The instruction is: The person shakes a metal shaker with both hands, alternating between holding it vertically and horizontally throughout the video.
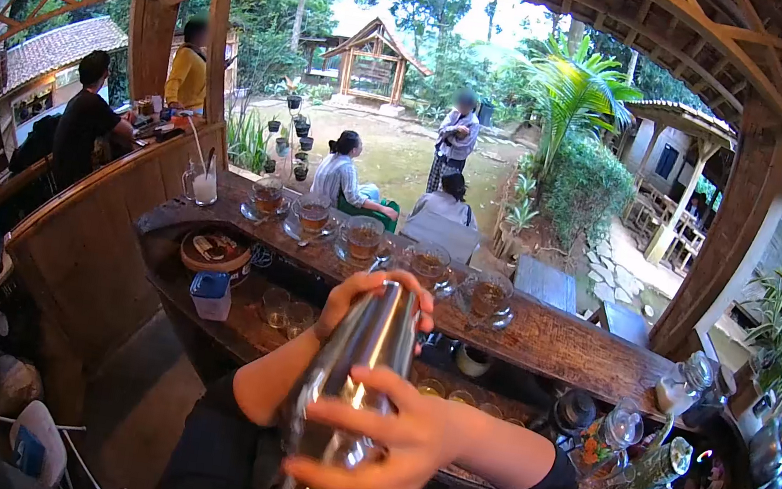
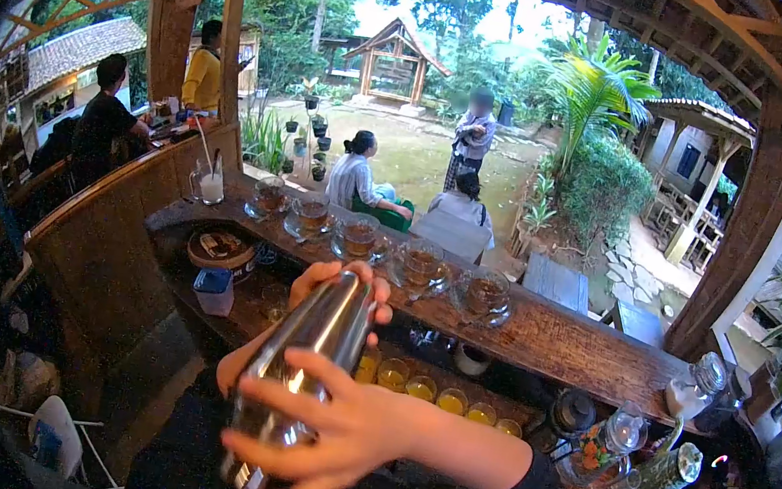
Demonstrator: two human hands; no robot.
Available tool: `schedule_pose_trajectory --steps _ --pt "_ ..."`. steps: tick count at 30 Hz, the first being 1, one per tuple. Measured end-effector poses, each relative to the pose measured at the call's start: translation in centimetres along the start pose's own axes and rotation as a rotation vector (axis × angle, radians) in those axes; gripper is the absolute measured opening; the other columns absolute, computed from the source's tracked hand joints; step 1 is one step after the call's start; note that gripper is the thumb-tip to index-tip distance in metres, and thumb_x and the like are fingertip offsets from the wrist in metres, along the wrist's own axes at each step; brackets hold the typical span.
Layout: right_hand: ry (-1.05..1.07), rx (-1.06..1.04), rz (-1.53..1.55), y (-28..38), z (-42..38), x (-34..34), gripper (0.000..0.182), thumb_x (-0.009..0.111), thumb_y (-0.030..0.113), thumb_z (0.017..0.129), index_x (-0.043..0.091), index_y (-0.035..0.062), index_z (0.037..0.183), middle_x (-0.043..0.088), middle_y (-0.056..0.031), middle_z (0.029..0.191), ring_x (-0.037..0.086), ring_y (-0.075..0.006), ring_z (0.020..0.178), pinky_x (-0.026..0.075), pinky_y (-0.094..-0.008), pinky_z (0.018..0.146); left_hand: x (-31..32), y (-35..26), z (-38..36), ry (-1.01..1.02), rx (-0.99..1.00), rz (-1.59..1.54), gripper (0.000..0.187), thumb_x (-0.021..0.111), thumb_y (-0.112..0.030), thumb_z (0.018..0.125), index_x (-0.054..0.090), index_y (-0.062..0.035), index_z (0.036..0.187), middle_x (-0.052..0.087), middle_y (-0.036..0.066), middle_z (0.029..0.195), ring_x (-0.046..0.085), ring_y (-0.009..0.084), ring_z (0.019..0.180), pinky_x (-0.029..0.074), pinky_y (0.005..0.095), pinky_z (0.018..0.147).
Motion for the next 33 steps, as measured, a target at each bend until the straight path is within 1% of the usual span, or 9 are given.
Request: schedule_pose_trajectory --steps 3,4,12,17,20,23,25,27,33 --pt "-0.006 0.266 0.305 -3.3 -3.9 1.2 0.054 0.066 0.027 0.068 0.046 0.0220 0.117 0.048 -0.0093 0.116 0.050 -0.0332 0.103 0.040 -0.0488 0.083 -5.0 1.4 -1.0 -0.238 -0.161 -0.070 0.035 0.041 -0.033 0.089 0.050 -0.0049 0.108 0.049 0.016 0.109 0.050 0.0297 0.102 0.047 0.0449 0.084" --pt "-0.087 1.073 0.750 -6.7 -7.0 2.6 0.065 0.075 0.024 0.060 0.047 0.0121 0.117 0.047 -0.0153 0.115 0.050 -0.0344 0.103 0.040 -0.0460 0.086 -6.3 1.7 -3.1 -0.297 -0.190 -0.156 0.032 0.040 -0.029 0.090 0.048 -0.0058 0.111 0.049 0.014 0.116 0.052 0.0265 0.101 0.045 0.0447 0.087" --pt "0.030 -0.045 0.076 -2.0 0.5 1.1 0.039 0.068 0.025 0.066 0.053 0.0258 0.102 0.051 -0.0076 0.113 0.052 -0.0353 0.092 0.044 -0.0486 0.073 -2.1 -0.6 0.2 0.253 -0.009 -0.169 0.033 0.045 -0.031 0.086 0.047 -0.0066 0.109 0.044 0.018 0.113 0.045 0.0328 0.106 0.047 0.0460 0.082" --pt "-0.027 0.854 0.265 -7.0 -9.9 2.1 0.065 0.077 0.033 0.062 0.048 0.0055 0.113 0.048 -0.0174 0.112 0.048 -0.0312 0.106 0.039 -0.0404 0.090 -8.2 2.8 -2.3 -0.480 0.116 0.765 0.030 0.045 -0.034 0.085 0.053 -0.0135 0.106 0.059 0.006 0.097 0.057 0.0230 0.091 0.048 0.0446 0.077" --pt "-0.299 1.269 -0.018 -7.8 -15.9 -1.4 0.091 0.085 0.018 0.051 0.033 0.0053 0.124 0.038 -0.0159 0.124 0.044 -0.0254 0.111 0.038 -0.0372 0.093 -10.8 9.3 -1.9 -0.711 -0.417 -0.145 0.040 0.038 -0.040 0.086 0.051 -0.0129 0.112 0.058 0.007 0.107 0.057 0.0228 0.094 0.047 0.0417 0.082" --pt "-0.181 0.842 -0.323 -4.5 -7.4 -9.4 0.080 0.082 0.017 0.056 0.037 0.0056 0.121 0.042 -0.0161 0.118 0.046 -0.0272 0.109 0.041 -0.0388 0.091 -1.4 8.7 4.3 -0.303 -0.411 -0.100 0.039 0.041 -0.039 0.087 0.050 -0.0122 0.114 0.054 0.009 0.112 0.053 0.0243 0.102 0.044 0.0442 0.089" --pt "-0.978 1.648 0.667 -1.4 -7.4 -11.6 0.061 0.077 0.015 0.061 0.046 0.0084 0.112 0.050 -0.0161 0.106 0.049 -0.0315 0.105 0.043 -0.0411 0.090 4.2 8.0 7.4 0.001 -0.311 0.046 0.043 0.050 -0.039 0.082 0.046 -0.0056 0.108 0.054 0.012 0.103 0.053 0.0251 0.101 0.044 0.0404 0.088" --pt "-0.160 0.592 -0.138 3.8 -3.2 -14.8 0.044 0.073 0.016 0.064 0.054 0.0102 0.103 0.055 -0.0166 0.097 0.052 -0.0324 0.101 0.043 -0.0430 0.090 7.8 9.1 9.5 0.304 -0.212 0.228 0.045 0.055 -0.038 0.077 0.044 -0.0054 0.107 0.053 0.011 0.099 0.054 0.0230 0.094 0.044 0.0370 0.085" --pt "-0.548 1.099 -0.816 2.9 -8.8 -20.5 0.081 0.071 0.024 0.069 0.020 0.0038 0.129 0.042 -0.0165 0.121 0.044 -0.0241 0.108 0.037 -0.0354 0.092 4.9 19.0 15.0 -0.186 -0.712 0.148 0.039 0.047 -0.044 0.078 0.058 -0.0089 0.093 0.059 0.004 0.074 0.058 0.0158 0.068 0.047 0.0303 0.062"
Point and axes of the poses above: each hand's wrist, its own z-axis towards the middle knuckle, its own x-axis out of the palm, y = z × x, the point moved 6 cm from there along z, towards the middle knuckle
